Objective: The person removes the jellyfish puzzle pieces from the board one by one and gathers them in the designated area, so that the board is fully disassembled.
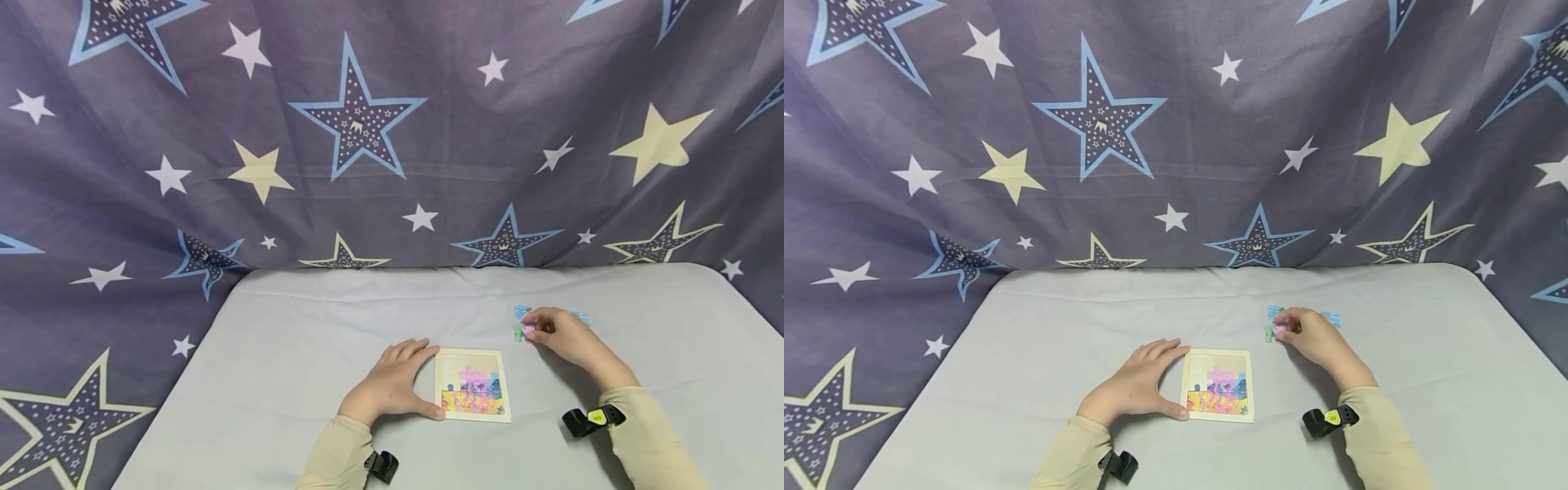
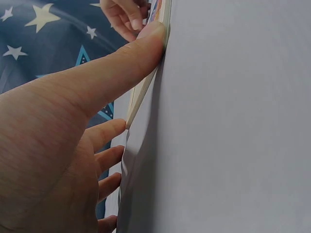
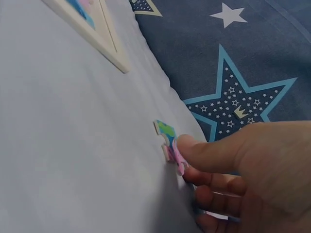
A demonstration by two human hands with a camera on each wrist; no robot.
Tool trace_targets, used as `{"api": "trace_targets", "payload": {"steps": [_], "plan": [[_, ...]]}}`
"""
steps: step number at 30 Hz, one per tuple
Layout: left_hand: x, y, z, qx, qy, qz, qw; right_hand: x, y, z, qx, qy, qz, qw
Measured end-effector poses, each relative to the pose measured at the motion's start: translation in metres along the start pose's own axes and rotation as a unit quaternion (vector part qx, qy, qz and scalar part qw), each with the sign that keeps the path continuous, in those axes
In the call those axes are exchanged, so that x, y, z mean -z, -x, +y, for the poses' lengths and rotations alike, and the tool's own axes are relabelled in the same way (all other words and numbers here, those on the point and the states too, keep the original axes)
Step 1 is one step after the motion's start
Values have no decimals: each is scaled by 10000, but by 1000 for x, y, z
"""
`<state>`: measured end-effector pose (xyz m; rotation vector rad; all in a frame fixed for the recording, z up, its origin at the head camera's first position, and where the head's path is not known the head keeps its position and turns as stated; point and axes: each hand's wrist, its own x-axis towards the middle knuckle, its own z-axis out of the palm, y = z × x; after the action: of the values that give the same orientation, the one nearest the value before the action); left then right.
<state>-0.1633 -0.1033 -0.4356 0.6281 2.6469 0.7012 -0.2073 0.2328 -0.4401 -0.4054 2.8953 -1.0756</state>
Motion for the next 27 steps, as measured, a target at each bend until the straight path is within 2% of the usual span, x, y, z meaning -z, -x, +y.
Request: {"api": "trace_targets", "payload": {"steps": [4, 9, 17, 27], "plan": [[0, 0, 0, -1, -31, 10, 10000, 1, 0, -5, -43, -134, 116, 9998], [-1, 0, 1, 11, -49, 36, 10000, 1, 1, -19, 182, -420, 105, 9989], [1, 1, 2, 27, -59, 58, 10000, -7, 2, -37, 531, -857, -438, 9939], [0, 1, 2, 28, -51, 44, 10000, -22, 4, -50, 799, -894, -808, 9895]]}}
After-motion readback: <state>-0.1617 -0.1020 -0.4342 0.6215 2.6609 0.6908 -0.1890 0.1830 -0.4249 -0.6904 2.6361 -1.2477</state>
